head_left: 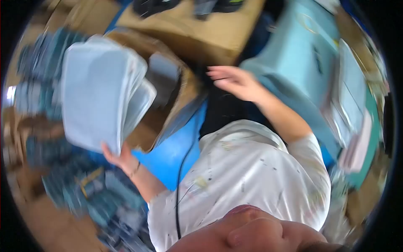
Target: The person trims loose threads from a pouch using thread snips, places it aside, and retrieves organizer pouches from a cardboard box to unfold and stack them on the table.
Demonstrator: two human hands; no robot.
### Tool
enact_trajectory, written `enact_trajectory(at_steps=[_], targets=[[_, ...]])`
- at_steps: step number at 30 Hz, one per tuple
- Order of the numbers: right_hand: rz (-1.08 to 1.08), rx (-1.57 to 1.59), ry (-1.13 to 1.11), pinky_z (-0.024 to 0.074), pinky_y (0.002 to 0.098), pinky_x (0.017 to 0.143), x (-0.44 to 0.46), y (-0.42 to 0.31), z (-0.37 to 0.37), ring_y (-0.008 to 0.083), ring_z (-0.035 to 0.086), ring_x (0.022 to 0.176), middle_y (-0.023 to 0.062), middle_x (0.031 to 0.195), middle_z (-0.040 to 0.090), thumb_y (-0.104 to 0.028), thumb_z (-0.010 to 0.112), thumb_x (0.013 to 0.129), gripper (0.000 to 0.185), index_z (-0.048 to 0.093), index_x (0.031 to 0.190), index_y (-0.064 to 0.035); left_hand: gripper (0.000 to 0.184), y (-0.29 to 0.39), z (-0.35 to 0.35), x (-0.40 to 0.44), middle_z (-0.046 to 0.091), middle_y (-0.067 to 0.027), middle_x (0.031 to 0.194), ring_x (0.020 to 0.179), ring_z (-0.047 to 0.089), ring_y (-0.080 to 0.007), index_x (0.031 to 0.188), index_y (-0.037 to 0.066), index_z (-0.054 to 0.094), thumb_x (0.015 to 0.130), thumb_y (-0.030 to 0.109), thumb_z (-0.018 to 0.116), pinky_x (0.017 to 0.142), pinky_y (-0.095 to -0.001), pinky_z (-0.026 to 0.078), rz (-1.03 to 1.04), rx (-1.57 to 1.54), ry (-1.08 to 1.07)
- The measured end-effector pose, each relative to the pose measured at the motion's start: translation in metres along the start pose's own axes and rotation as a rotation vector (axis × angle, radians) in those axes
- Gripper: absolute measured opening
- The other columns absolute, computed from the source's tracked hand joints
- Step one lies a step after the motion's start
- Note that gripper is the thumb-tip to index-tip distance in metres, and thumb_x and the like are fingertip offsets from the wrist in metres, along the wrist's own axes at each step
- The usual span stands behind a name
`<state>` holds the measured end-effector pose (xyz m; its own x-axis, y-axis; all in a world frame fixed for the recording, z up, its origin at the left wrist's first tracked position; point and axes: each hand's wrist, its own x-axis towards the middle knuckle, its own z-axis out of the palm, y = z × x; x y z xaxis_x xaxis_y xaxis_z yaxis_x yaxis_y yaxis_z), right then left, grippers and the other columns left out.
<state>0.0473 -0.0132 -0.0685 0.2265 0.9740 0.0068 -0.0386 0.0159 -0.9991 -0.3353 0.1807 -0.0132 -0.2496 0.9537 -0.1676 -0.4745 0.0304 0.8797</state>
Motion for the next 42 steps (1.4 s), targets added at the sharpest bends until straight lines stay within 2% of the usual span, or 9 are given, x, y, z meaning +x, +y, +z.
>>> enact_trajectory(at_steps=[4, 8, 10, 21, 23, 26, 32, 38, 42], targets=[[-0.150, 0.498, -0.195, 0.0314, 0.0442, 0.108, -0.008, -0.021, 0.030, 0.0295, 0.039, 0.132, 0.0199, 0.150, 0.028, -0.046, 0.069, 0.085, 0.103, -0.003, 0.153, -0.0161, 0.060, -0.027, 0.028, -0.032, 0.046, -0.0174, 0.136, 0.126, 0.044, -0.0328, 0.133, 0.000, 0.047, 0.085, 0.035, 0.058, 0.105, -0.0500, 0.037, -0.086, -0.114, -0.437], [-0.432, 0.720, 0.240, 0.0288, 0.0516, 0.108, -0.088, -0.097, 0.024, 0.0284, 0.023, 0.140, 0.0085, 0.154, 0.017, -0.059, 0.079, 0.066, 0.122, 0.004, 0.152, -0.0156, 0.057, -0.050, 0.088, -0.071, 0.043, -0.0169, 0.140, 0.129, 0.042, -0.0297, 0.138, 0.000, 0.040, 0.089, 0.025, 0.054, 0.108, -0.0464, 0.035, 0.072, 0.103, -0.959], [-0.491, 0.629, 0.552, 0.0321, 0.0497, 0.107, -0.123, -0.100, 0.006, 0.0287, 0.027, 0.139, 0.0079, 0.152, 0.024, -0.062, 0.078, 0.066, 0.116, 0.015, 0.151, -0.0129, 0.057, -0.064, 0.129, -0.091, 0.042, -0.0168, 0.141, 0.128, 0.043, -0.0285, 0.139, -0.002, 0.036, 0.088, 0.016, 0.054, 0.108, -0.0452, 0.035, 0.354, 0.279, -1.255], [-0.433, 0.627, 1.222, 0.0465, 0.0438, 0.099, -0.299, -0.122, -0.086, 0.0302, 0.059, 0.110, 0.0138, 0.122, 0.059, -0.027, 0.069, 0.077, 0.061, 0.049, 0.129, -0.0006, 0.057, -0.069, 0.367, -0.264, 0.055, -0.0147, 0.125, 0.114, 0.057, -0.0247, 0.134, -0.003, 0.043, 0.083, 0.012, 0.065, 0.100, -0.0356, 0.043, -0.458, 0.187, -1.976], [-0.474, 0.625, 1.395, 0.0471, 0.0434, 0.098, -0.293, -0.123, -0.081, 0.0298, 0.060, 0.109, 0.0143, 0.120, 0.060, -0.022, 0.064, 0.078, 0.055, 0.051, 0.126, 0.0000, 0.051, -0.077, 0.385, -0.282, 0.057, -0.0121, 0.123, 0.109, 0.059, -0.0220, 0.133, 0.000, 0.044, 0.088, 0.013, 0.064, 0.097, -0.0343, 0.045, -0.653, -0.067, -1.940], [-0.672, 0.685, 1.397, 0.0469, 0.0471, 0.097, -0.310, -0.115, -0.099, 0.0301, 0.059, 0.109, 0.0151, 0.118, 0.060, -0.018, 0.060, 0.080, 0.047, 0.052, 0.124, -0.0014, 0.068, -0.072, 0.400, -0.292, 0.039, -0.0115, 0.143, 0.127, 0.044, -0.0243, 0.146, 0.007, 0.024, 0.094, 0.034, 0.060, 0.104, -0.0392, 0.039, -0.339, -0.233, -2.046], [-0.537, 0.576, 1.733, 0.0438, 0.0584, 0.093, -0.321, -0.102, -0.157, 0.0365, 0.053, 0.116, 0.0164, 0.126, 0.057, -0.021, 0.065, 0.081, 0.051, 0.050, 0.125, -0.0008, 0.055, -0.033, 0.327, -0.148, 0.052, -0.0147, 0.131, 0.115, 0.055, -0.0234, 0.140, 0.001, 0.035, 0.094, 0.020, 0.058, 0.097, -0.0364, 0.045, 0.217, 0.186, -1.727], [-0.465, 0.545, 1.668, 0.0425, 0.0513, 0.103, -0.326, -0.066, -0.186, 0.0386, 0.046, 0.126, 0.0220, 0.138, 0.046, -0.034, 0.059, 0.090, 0.064, 0.036, 0.139, 0.0003, 0.051, -0.019, 0.114, 0.020, 0.056, -0.0055, 0.122, 0.109, 0.055, -0.0139, 0.134, 0.001, 0.045, 0.088, 0.010, 0.066, 0.092, -0.0294, 0.046, 0.170, 1.017, -1.211], [-0.445, 0.699, 1.546, 0.0450, 0.0440, 0.095, -0.302, -0.075, -0.108, 0.0282, 0.048, 0.119, 0.0159, 0.135, 0.048, -0.034, 0.055, 0.093, 0.061, 0.035, 0.140, -0.0015, 0.073, 0.000, -0.025, 0.006, 0.053, -0.0201, 0.129, 0.112, 0.056, -0.0311, 0.133, -0.001, 0.047, 0.073, 0.026, 0.079, 0.100, -0.0392, 0.043, 0.187, 1.416, -1.324]])
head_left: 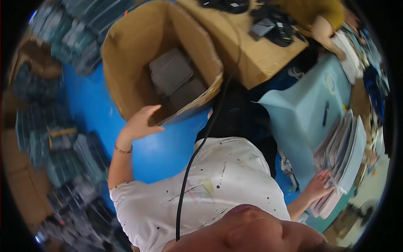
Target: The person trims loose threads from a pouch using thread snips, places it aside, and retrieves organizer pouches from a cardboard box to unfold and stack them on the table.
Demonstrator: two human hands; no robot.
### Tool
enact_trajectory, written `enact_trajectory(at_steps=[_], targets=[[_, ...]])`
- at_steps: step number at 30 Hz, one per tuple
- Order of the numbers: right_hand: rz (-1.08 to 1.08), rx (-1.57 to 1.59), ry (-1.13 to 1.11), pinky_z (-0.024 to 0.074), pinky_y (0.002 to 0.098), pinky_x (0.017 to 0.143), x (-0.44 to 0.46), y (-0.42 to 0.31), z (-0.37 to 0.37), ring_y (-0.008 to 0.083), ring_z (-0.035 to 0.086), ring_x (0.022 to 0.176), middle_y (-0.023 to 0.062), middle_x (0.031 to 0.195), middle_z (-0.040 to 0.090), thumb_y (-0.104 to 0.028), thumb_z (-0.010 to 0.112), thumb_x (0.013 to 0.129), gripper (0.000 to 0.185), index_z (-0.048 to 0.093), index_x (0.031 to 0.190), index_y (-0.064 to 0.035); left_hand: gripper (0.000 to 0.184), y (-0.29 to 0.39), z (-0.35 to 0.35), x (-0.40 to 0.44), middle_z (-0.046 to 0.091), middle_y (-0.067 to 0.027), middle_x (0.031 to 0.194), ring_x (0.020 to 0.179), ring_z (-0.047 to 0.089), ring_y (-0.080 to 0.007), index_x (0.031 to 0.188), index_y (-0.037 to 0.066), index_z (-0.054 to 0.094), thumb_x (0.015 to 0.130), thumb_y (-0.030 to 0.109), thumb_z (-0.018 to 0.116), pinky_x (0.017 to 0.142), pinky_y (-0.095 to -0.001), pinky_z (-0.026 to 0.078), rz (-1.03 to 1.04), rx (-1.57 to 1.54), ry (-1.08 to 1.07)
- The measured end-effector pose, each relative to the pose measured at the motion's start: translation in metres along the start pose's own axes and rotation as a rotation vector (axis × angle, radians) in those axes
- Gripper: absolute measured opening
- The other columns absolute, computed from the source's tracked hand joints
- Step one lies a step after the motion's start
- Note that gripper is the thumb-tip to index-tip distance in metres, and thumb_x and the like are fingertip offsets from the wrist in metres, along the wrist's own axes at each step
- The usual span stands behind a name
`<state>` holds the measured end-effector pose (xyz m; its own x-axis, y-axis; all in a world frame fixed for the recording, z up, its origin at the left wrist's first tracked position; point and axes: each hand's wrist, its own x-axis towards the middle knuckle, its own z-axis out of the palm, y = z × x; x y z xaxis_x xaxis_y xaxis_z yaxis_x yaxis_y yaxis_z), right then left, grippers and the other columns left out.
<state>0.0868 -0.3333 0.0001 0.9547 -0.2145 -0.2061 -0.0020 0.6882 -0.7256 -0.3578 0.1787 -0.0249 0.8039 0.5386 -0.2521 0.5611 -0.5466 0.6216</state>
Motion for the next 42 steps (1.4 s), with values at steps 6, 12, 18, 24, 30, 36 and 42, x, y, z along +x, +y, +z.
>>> enact_trajectory(at_steps=[6, 12, 18, 24, 30, 36, 42], targets=[[-0.026, -0.808, -0.746, 0.0447, 0.0236, 0.080, -0.113, 0.152, 0.089, 0.0148, 0.057, 0.095, 0.0099, 0.112, 0.059, -0.007, 0.054, 0.093, 0.032, 0.054, 0.125, -0.0028, 0.034, -0.009, 0.092, 0.003, 0.063, -0.0127, 0.091, 0.091, 0.062, -0.0311, 0.103, 0.006, 0.058, 0.074, 0.020, 0.070, 0.081, -0.0417, 0.050, -0.116, 0.365, 0.278], [-0.166, -1.019, -1.495, 0.0470, 0.0270, 0.083, -0.153, 0.257, 0.173, 0.0177, 0.059, 0.096, 0.0100, 0.110, 0.061, 0.004, 0.063, 0.084, 0.025, 0.063, 0.107, -0.0027, 0.017, -0.027, 0.099, 0.024, 0.066, -0.0079, 0.080, 0.070, 0.065, -0.0284, 0.096, 0.010, 0.062, 0.079, 0.010, 0.060, 0.060, -0.0401, 0.052, -0.110, 0.392, 0.368], [-0.017, -0.930, -1.695, 0.0493, 0.0325, 0.081, -0.159, 0.300, 0.230, 0.0269, 0.064, 0.090, 0.0137, 0.099, 0.066, 0.001, 0.068, 0.080, 0.021, 0.067, 0.100, -0.0030, 0.029, -0.020, 0.104, 0.027, 0.068, -0.0097, 0.092, 0.077, 0.066, -0.0286, 0.105, 0.009, 0.062, 0.077, 0.009, 0.059, 0.066, -0.0399, 0.054, -0.111, 0.338, 0.378], [0.125, -0.932, -1.935, 0.0501, 0.0353, 0.077, -0.162, 0.316, 0.307, 0.0289, 0.064, 0.089, 0.0124, 0.095, 0.067, -0.003, 0.068, 0.080, 0.021, 0.066, 0.101, -0.0040, 0.027, -0.020, 0.106, 0.034, 0.068, -0.0093, 0.102, 0.089, 0.066, -0.0261, 0.108, 0.009, 0.061, 0.082, 0.015, 0.056, 0.075, -0.0370, 0.053, -0.157, 0.362, 0.267], [0.019, -1.215, -2.085, 0.0474, 0.0407, 0.089, -0.193, 0.381, 0.359, 0.0325, 0.060, 0.103, 0.0137, 0.106, 0.065, -0.013, 0.066, 0.084, 0.021, 0.065, 0.103, -0.0049, 0.030, -0.002, 0.107, 0.033, 0.066, -0.0115, 0.107, 0.097, 0.064, -0.0292, 0.112, 0.011, 0.063, 0.083, 0.015, 0.055, 0.081, -0.0401, 0.052, -0.359, 0.187, 0.117], [-0.526, -1.523, -1.795, 0.0344, 0.0462, 0.104, -0.209, 0.510, 0.397, 0.0382, 0.044, 0.121, 0.0199, 0.133, 0.045, -0.020, 0.068, 0.083, 0.065, 0.038, 0.138, -0.0040, 0.038, -0.019, 0.045, 0.042, 0.063, -0.0152, 0.117, 0.111, 0.058, -0.0336, 0.114, 0.006, 0.061, 0.081, 0.026, 0.064, 0.094, -0.0420, 0.047, -0.360, -0.358, -0.042], [-0.687, -1.536, -1.593, 0.0379, 0.0451, 0.101, -0.179, 0.566, 0.374, 0.0372, 0.048, 0.117, 0.0194, 0.127, 0.051, -0.024, 0.070, 0.082, 0.061, 0.045, 0.134, -0.0038, 0.054, -0.149, -0.066, 0.074, 0.064, -0.0213, 0.102, 0.098, 0.059, -0.0371, 0.116, -0.003, 0.054, 0.077, 0.026, 0.075, 0.088, -0.0457, 0.047, -1.006, 0.472, 0.935]])
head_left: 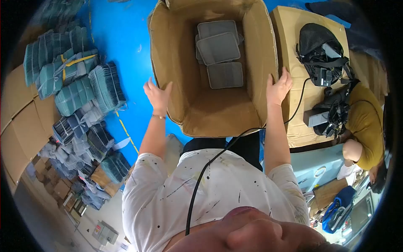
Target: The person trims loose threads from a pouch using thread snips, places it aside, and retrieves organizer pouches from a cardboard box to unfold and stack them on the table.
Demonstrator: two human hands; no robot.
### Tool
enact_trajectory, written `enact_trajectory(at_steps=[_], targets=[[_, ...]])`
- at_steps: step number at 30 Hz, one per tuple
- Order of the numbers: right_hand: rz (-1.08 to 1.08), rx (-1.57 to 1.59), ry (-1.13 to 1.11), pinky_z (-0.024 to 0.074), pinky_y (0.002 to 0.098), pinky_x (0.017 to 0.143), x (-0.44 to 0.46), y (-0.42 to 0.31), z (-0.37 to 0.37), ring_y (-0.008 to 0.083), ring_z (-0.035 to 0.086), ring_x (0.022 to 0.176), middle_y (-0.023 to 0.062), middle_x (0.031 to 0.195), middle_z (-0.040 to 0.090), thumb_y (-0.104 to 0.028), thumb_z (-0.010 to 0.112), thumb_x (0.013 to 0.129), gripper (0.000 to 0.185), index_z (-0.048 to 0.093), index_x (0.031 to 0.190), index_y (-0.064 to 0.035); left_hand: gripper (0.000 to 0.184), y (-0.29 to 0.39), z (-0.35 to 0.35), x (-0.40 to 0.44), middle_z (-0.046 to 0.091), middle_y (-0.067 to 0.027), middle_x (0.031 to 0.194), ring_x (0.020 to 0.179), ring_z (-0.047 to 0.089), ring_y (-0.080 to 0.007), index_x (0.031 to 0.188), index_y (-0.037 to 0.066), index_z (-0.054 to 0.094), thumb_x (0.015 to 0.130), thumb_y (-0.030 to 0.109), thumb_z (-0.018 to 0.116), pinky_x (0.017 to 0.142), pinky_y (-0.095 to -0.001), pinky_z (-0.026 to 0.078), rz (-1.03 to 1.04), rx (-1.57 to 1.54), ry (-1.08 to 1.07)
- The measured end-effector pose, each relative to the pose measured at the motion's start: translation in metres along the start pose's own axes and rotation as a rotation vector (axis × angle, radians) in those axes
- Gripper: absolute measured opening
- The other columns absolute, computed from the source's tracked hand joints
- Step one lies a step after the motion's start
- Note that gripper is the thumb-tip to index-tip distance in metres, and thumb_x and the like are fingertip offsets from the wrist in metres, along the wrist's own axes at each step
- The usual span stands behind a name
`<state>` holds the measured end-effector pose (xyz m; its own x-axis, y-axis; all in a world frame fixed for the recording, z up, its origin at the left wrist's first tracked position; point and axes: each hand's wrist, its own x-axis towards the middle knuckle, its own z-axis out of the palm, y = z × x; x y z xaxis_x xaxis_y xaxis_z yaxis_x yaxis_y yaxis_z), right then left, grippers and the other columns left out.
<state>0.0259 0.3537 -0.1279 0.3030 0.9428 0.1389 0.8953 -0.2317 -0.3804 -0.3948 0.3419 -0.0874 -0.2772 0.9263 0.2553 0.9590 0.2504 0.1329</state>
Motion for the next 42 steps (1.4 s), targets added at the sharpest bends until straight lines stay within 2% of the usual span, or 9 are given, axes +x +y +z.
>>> enact_trajectory(at_steps=[3, 6, 15, 18, 24, 27, 31, 35, 42], targets=[[0.261, 0.091, -0.244, 0.0492, 0.0469, 0.084, 0.003, -0.007, -0.005, 0.0414, 0.061, 0.096, 0.0235, 0.105, 0.064, -0.029, 0.063, 0.088, 0.043, 0.056, 0.124, -0.0061, 0.044, -0.025, 0.038, 0.015, 0.067, -0.0224, 0.099, 0.095, 0.063, -0.0377, 0.109, -0.003, 0.059, 0.079, 0.026, 0.073, 0.082, -0.0443, 0.049, -0.347, -0.232, -0.604], [0.210, 0.149, -0.211, 0.0524, 0.0476, 0.070, 0.005, 0.010, 0.001, 0.0410, 0.065, 0.076, 0.0226, 0.083, 0.067, -0.031, 0.057, 0.093, 0.031, 0.064, 0.114, -0.0089, 0.034, -0.002, 0.021, 0.028, 0.068, -0.0233, 0.091, 0.087, 0.065, -0.0386, 0.096, -0.003, 0.064, 0.081, 0.026, 0.071, 0.074, -0.0434, 0.052, -0.222, -0.236, -0.647], [0.276, 0.308, -0.254, 0.0519, 0.0478, 0.067, 0.021, 0.006, -0.002, 0.0412, 0.064, 0.077, 0.0235, 0.084, 0.066, -0.028, 0.053, 0.094, 0.028, 0.065, 0.107, -0.0062, 0.017, 0.122, -0.128, 0.055, 0.063, -0.0195, 0.074, 0.070, 0.061, -0.0402, 0.085, 0.000, 0.064, 0.084, 0.017, 0.065, 0.063, -0.0453, 0.050, 0.164, 0.107, -0.606], [0.400, 0.278, -0.403, 0.0514, 0.0491, 0.072, 0.016, 0.023, 0.014, 0.0429, 0.064, 0.084, 0.0269, 0.088, 0.065, -0.030, 0.051, 0.095, 0.032, 0.061, 0.107, -0.0020, 0.013, 0.163, -0.134, 0.029, 0.060, -0.0181, 0.076, 0.071, 0.059, -0.0396, 0.081, 0.002, 0.059, 0.085, 0.014, 0.063, 0.062, -0.0464, 0.049, 0.354, -0.105, -0.364], [0.469, 0.144, -0.573, 0.0503, 0.0509, 0.075, -0.024, 0.027, 0.103, 0.0429, 0.064, 0.086, 0.0257, 0.087, 0.066, -0.030, 0.047, 0.096, 0.030, 0.056, 0.107, -0.0026, 0.013, 0.131, -0.069, 0.028, 0.056, -0.0201, 0.082, 0.075, 0.056, -0.0404, 0.081, 0.001, 0.054, 0.081, 0.009, 0.063, 0.065, -0.0474, 0.048, 0.295, -0.088, -0.482], [0.614, 0.053, -0.608, 0.0505, 0.0479, 0.079, -0.059, 0.064, 0.131, 0.0406, 0.064, 0.093, 0.0250, 0.099, 0.066, -0.034, 0.048, 0.095, 0.038, 0.055, 0.117, -0.0036, 0.011, 0.097, -0.070, 0.016, 0.056, -0.0209, 0.083, 0.079, 0.056, -0.0412, 0.085, 0.001, 0.055, 0.080, 0.007, 0.062, 0.068, -0.0479, 0.048, 0.264, -0.099, -0.538], [0.555, 0.046, -0.650, 0.0503, 0.0482, 0.079, -0.058, 0.041, 0.113, 0.0408, 0.064, 0.093, 0.0257, 0.102, 0.065, -0.036, 0.048, 0.095, 0.038, 0.056, 0.112, -0.0025, 0.033, 0.094, -0.089, 0.015, 0.060, -0.0175, 0.102, 0.099, 0.055, -0.0378, 0.111, 0.000, 0.057, 0.078, 0.002, 0.060, 0.087, -0.0445, 0.046, 0.123, 0.104, -0.109], [0.512, -0.042, -0.768, 0.0502, 0.0495, 0.078, -0.027, 0.027, 0.098, 0.0408, 0.064, 0.094, 0.0253, 0.101, 0.066, -0.037, 0.049, 0.095, 0.037, 0.058, 0.107, -0.0030, 0.048, 0.154, -0.058, 0.005, 0.058, -0.0162, 0.113, 0.107, 0.053, -0.0334, 0.119, 0.003, 0.055, 0.072, -0.004, 0.063, 0.093, -0.0424, 0.042, 0.436, -0.139, 0.002], [0.406, -0.180, -0.880, 0.0489, 0.0519, 0.080, -0.014, 0.045, 0.094, 0.0413, 0.064, 0.093, 0.0237, 0.096, 0.067, -0.041, 0.050, 0.094, 0.042, 0.059, 0.114, -0.0058, 0.057, 0.051, 0.231, -0.084, 0.046, -0.0252, 0.131, 0.126, 0.041, -0.0387, 0.130, -0.006, 0.042, 0.078, 0.008, 0.062, 0.108, -0.0429, 0.034, -0.510, -0.126, -0.625]])
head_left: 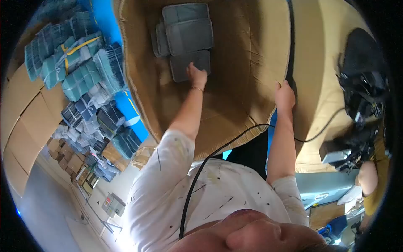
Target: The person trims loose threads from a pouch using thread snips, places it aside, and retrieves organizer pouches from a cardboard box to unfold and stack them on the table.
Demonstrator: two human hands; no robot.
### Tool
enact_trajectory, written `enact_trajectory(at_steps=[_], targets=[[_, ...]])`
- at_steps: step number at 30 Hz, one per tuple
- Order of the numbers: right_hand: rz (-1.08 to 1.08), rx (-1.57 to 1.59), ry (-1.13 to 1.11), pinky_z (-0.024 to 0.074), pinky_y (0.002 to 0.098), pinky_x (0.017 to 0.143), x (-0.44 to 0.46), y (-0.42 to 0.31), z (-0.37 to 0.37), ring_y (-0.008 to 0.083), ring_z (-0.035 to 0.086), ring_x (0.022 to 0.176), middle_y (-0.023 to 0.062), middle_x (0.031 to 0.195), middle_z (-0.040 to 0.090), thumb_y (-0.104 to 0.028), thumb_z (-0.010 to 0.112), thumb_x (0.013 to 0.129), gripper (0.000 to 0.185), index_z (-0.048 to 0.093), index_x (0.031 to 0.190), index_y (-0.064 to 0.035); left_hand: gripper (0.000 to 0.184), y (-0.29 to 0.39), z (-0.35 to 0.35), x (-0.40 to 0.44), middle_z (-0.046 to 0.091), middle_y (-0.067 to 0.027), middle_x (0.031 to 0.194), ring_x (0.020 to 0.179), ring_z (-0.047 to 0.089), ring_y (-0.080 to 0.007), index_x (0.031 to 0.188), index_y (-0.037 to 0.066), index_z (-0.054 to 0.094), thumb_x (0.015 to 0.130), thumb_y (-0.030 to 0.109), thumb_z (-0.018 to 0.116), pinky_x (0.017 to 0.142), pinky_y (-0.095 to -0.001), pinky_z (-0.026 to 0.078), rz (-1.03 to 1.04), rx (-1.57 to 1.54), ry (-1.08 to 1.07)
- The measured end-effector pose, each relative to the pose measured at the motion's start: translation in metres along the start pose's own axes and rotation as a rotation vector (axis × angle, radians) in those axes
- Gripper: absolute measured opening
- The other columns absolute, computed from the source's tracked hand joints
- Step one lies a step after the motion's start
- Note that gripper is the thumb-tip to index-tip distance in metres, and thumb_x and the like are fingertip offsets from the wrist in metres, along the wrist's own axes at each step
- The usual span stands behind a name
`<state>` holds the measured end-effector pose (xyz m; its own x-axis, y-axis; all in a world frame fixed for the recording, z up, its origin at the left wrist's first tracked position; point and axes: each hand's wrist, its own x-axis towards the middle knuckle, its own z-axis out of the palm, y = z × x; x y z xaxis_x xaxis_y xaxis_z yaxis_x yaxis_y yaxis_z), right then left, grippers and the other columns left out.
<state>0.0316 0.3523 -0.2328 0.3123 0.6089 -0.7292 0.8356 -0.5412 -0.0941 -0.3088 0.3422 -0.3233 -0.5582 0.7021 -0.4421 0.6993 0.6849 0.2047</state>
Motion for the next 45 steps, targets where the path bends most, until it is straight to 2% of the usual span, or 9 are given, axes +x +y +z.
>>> enact_trajectory(at_steps=[3, 9, 16, 23, 28, 32, 34, 41, 45], targets=[[-0.051, 0.002, -0.036, 0.0474, 0.0536, 0.080, -0.012, 0.003, -0.005, 0.0425, 0.063, 0.092, 0.0242, 0.095, 0.066, -0.040, 0.052, 0.093, 0.040, 0.061, 0.110, -0.0054, 0.065, -0.102, 0.037, 0.087, 0.042, -0.0265, 0.139, 0.128, 0.043, -0.0404, 0.134, -0.007, 0.039, 0.079, 0.015, 0.066, 0.106, -0.0438, 0.038, -0.190, 0.118, -0.452], [-0.025, 0.067, -0.038, 0.0493, 0.0476, 0.081, -0.023, 0.009, 0.000, 0.0424, 0.062, 0.097, 0.0245, 0.096, 0.066, -0.030, 0.057, 0.094, 0.031, 0.061, 0.110, -0.0039, 0.070, -0.183, 0.027, 0.190, 0.043, -0.0247, 0.138, 0.127, 0.044, -0.0382, 0.134, -0.006, 0.040, 0.076, 0.019, 0.070, 0.105, -0.0426, 0.039, -0.149, 0.632, -0.223], [0.051, 0.079, -0.060, 0.0492, 0.0355, 0.078, -0.034, 0.019, 0.013, 0.0270, 0.067, 0.090, 0.0196, 0.101, 0.068, -0.014, 0.060, 0.093, 0.024, 0.061, 0.113, 0.0002, 0.075, -0.237, 0.055, 0.246, 0.045, -0.0226, 0.137, 0.125, 0.046, -0.0358, 0.135, -0.004, 0.040, 0.073, 0.022, 0.076, 0.104, -0.0413, 0.040, -0.210, 0.700, -0.367], [-0.041, 0.057, 0.018, 0.0516, 0.0406, 0.073, -0.014, -0.002, -0.012, 0.0350, 0.068, 0.087, 0.0195, 0.096, 0.069, -0.012, 0.064, 0.090, 0.018, 0.062, 0.105, -0.0020, 0.081, -0.182, 0.016, 0.164, 0.046, -0.0206, 0.137, 0.124, 0.047, -0.0333, 0.135, -0.003, 0.041, 0.070, 0.026, 0.081, 0.102, -0.0399, 0.041, -0.012, 0.304, -0.386], [-0.066, -0.046, -0.027, 0.0516, 0.0397, 0.073, -0.028, 0.023, 0.009, 0.0345, 0.068, 0.086, 0.0203, 0.097, 0.069, -0.011, 0.064, 0.089, 0.019, 0.063, 0.105, -0.0009, 0.070, -0.155, -0.013, 0.159, 0.053, -0.0137, 0.128, 0.116, 0.053, -0.0271, 0.127, -0.001, 0.049, 0.070, 0.022, 0.082, 0.096, -0.0354, 0.044, 0.241, -0.256, -0.077], [-0.011, 0.111, -0.001, 0.0515, 0.0383, 0.075, -0.027, 0.014, 0.012, 0.0309, 0.069, 0.087, 0.0207, 0.098, 0.069, -0.010, 0.064, 0.089, 0.022, 0.062, 0.108, 0.0004, 0.069, -0.079, -0.028, 0.275, 0.061, -0.0119, 0.120, 0.107, 0.059, -0.0266, 0.127, 0.001, 0.051, 0.069, 0.019, 0.082, 0.093, -0.0368, 0.046, 0.174, -0.558, 0.020], [0.039, 0.176, 0.004, 0.0514, 0.0372, 0.075, -0.027, 0.012, 0.015, 0.0279, 0.069, 0.087, 0.0204, 0.098, 0.069, -0.010, 0.064, 0.089, 0.023, 0.062, 0.110, 0.0006, 0.070, -0.119, 0.008, 0.355, 0.061, -0.0110, 0.121, 0.107, 0.059, -0.0265, 0.128, 0.002, 0.051, 0.068, 0.020, 0.083, 0.094, -0.0377, 0.046, 0.142, -0.690, -0.041], [0.051, 0.112, -0.073, 0.0500, 0.0354, 0.068, -0.026, 0.017, 0.009, 0.0218, 0.063, 0.073, 0.0173, 0.087, 0.068, -0.008, 0.064, 0.089, 0.021, 0.060, 0.108, 0.0007, 0.062, -0.067, -0.037, 0.294, 0.064, -0.0094, 0.117, 0.105, 0.061, -0.0261, 0.124, 0.004, 0.057, 0.069, 0.018, 0.081, 0.092, -0.0383, 0.047, 0.098, -0.465, -0.113], [0.014, 0.168, -0.024, 0.0496, 0.0352, 0.067, -0.035, 0.014, 0.015, 0.0220, 0.063, 0.071, 0.0168, 0.086, 0.067, -0.009, 0.064, 0.090, 0.017, 0.060, 0.104, -0.0004, 0.054, -0.133, -0.061, 0.298, 0.066, -0.0092, 0.111, 0.097, 0.064, -0.0249, 0.119, 0.003, 0.060, 0.070, 0.016, 0.080, 0.086, -0.0375, 0.050, -0.101, -0.693, -0.283]])
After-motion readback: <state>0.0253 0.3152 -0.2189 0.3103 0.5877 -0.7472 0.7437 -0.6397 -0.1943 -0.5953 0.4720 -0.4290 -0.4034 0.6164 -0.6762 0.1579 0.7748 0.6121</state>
